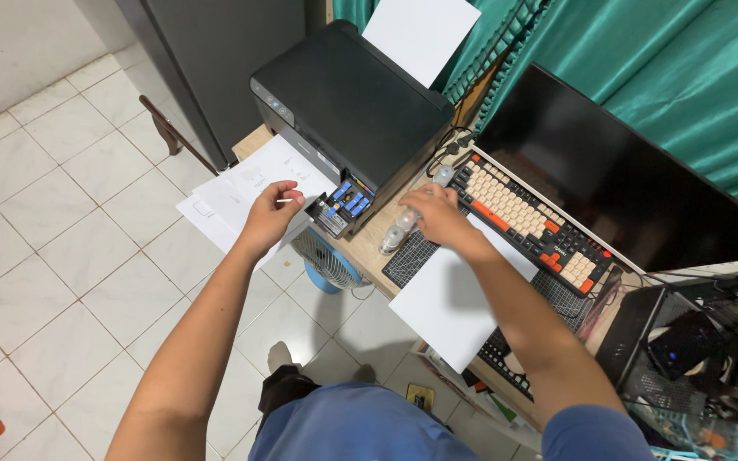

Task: The person refills multiple printer ink cartridges using small bottles and a syringe. They open the cartridge caps, inject ink into each cartridge, and place them back into the printer's cartridge tray. The person handles yellow, magenta, and cyan cartridges sequentially.

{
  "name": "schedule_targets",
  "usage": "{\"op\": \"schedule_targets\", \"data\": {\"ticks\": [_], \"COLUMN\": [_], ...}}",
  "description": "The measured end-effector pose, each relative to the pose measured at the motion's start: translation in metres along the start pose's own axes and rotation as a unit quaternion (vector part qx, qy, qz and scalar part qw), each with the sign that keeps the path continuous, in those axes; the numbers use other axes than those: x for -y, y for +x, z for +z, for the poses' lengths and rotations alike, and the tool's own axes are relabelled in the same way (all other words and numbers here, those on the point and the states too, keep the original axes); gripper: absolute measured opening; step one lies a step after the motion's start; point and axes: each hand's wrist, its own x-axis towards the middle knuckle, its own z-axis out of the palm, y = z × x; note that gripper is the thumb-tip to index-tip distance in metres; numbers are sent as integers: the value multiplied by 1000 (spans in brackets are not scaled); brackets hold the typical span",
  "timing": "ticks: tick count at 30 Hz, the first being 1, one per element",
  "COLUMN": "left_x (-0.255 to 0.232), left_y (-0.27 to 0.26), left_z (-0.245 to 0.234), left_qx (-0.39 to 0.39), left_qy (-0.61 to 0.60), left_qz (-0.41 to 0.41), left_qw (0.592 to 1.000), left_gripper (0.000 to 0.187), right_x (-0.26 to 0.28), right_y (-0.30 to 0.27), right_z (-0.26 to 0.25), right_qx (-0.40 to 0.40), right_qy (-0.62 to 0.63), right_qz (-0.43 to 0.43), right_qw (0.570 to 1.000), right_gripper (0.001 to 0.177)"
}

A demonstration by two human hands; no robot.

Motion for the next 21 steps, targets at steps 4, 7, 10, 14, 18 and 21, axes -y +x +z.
{"op": "schedule_targets", "data": {"ticks": [4, 7, 10, 14, 18, 21], "left_x": [7, 15, 22, 23, 18, 12], "left_y": [6, 17, 30, 51, 74, 92], "left_z": [-6, -4, -1, -4, -5, 0], "left_qx": [13, 32, 57, 86, 109, 142], "left_qy": [16, 41, 79, 171, 245, 328], "left_qz": [5, 20, 37, 124, 283, 322], "left_qw": [1000, 998, 995, 974, 921, 877], "left_gripper": [44, 39, 34, 37, 59, 71], "right_x": [4, 18, 43, 80, 103, 110], "right_y": [10, 21, 34, 56, 73, 79], "right_z": [-5, 1, 16, 46, 76, 92], "right_qx": [-60, -71, -96, -111, -186, -206], "right_qy": [25, 35, 35, 10, -30, -24], "right_qz": [-3, 28, 46, 106, 112, 154], "right_qw": [998, 996, 994, 988, 976, 966], "right_gripper": [38, 26, 32, 71, 97, 102]}}
